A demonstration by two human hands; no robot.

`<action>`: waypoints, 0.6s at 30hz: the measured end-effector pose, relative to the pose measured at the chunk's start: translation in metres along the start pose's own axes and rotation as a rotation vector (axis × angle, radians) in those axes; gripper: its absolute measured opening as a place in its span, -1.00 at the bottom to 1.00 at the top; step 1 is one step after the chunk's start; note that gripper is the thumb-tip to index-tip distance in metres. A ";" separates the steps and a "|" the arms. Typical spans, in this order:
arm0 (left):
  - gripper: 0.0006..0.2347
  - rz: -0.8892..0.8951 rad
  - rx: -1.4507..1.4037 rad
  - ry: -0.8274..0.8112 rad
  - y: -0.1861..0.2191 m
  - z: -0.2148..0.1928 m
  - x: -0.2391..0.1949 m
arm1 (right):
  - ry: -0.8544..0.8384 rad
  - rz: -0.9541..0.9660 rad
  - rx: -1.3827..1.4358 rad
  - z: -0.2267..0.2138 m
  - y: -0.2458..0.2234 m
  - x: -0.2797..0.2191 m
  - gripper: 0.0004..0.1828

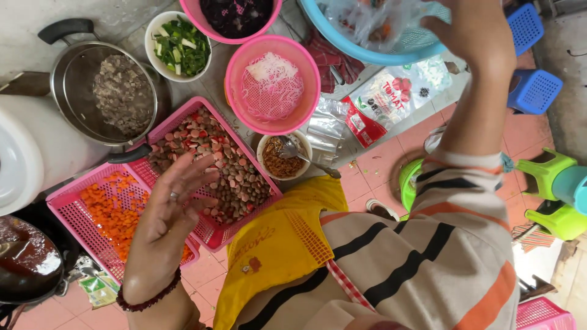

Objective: Portioning chopped carrots and sausage slices into small plastic bags using a spoon.

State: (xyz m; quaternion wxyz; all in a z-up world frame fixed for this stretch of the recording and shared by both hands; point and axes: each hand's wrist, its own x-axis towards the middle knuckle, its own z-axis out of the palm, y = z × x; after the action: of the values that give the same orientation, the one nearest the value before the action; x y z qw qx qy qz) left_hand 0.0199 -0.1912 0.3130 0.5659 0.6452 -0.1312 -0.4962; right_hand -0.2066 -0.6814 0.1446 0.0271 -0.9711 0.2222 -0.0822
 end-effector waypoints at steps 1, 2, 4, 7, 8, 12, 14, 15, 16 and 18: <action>-0.31 0.021 0.021 -0.013 -0.002 0.000 -0.002 | 0.030 0.075 0.205 -0.002 0.001 -0.018 -0.80; -0.33 0.043 0.042 -0.025 -0.005 -0.001 -0.003 | 0.062 0.149 0.409 -0.004 0.002 -0.036 -0.89; -0.36 0.040 0.059 -0.020 -0.012 -0.003 -0.004 | -0.074 0.285 0.474 0.023 0.007 -0.072 -0.90; -0.43 0.044 0.070 -0.020 -0.018 -0.005 -0.007 | -0.332 0.421 0.492 0.144 0.037 -0.135 -0.88; -0.47 0.071 0.055 -0.022 -0.020 -0.004 -0.009 | -0.439 0.407 0.433 0.191 0.039 -0.175 -0.83; -0.49 0.062 0.064 0.007 -0.023 0.000 -0.008 | -0.473 0.332 0.673 0.277 -0.010 -0.220 -0.78; -0.51 0.063 0.086 0.003 -0.023 0.004 -0.008 | -0.005 0.509 0.659 0.264 -0.050 -0.215 -0.84; -0.51 0.062 0.091 0.000 -0.025 0.005 -0.008 | -0.003 0.514 0.662 0.250 -0.060 -0.209 -0.84; -0.52 0.066 0.065 -0.022 -0.027 0.007 -0.009 | 0.043 0.485 0.634 0.237 -0.070 -0.203 -0.73; -0.54 0.080 0.047 -0.062 -0.031 0.009 -0.007 | 0.106 0.465 0.599 0.211 -0.084 -0.190 -0.62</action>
State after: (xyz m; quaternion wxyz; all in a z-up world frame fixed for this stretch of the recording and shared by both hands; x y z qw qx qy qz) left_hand -0.0024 -0.1817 0.2911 0.5658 0.6369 -0.1860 -0.4895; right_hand -0.3027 -0.5194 -0.0841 0.3160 -0.8383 0.4038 -0.1853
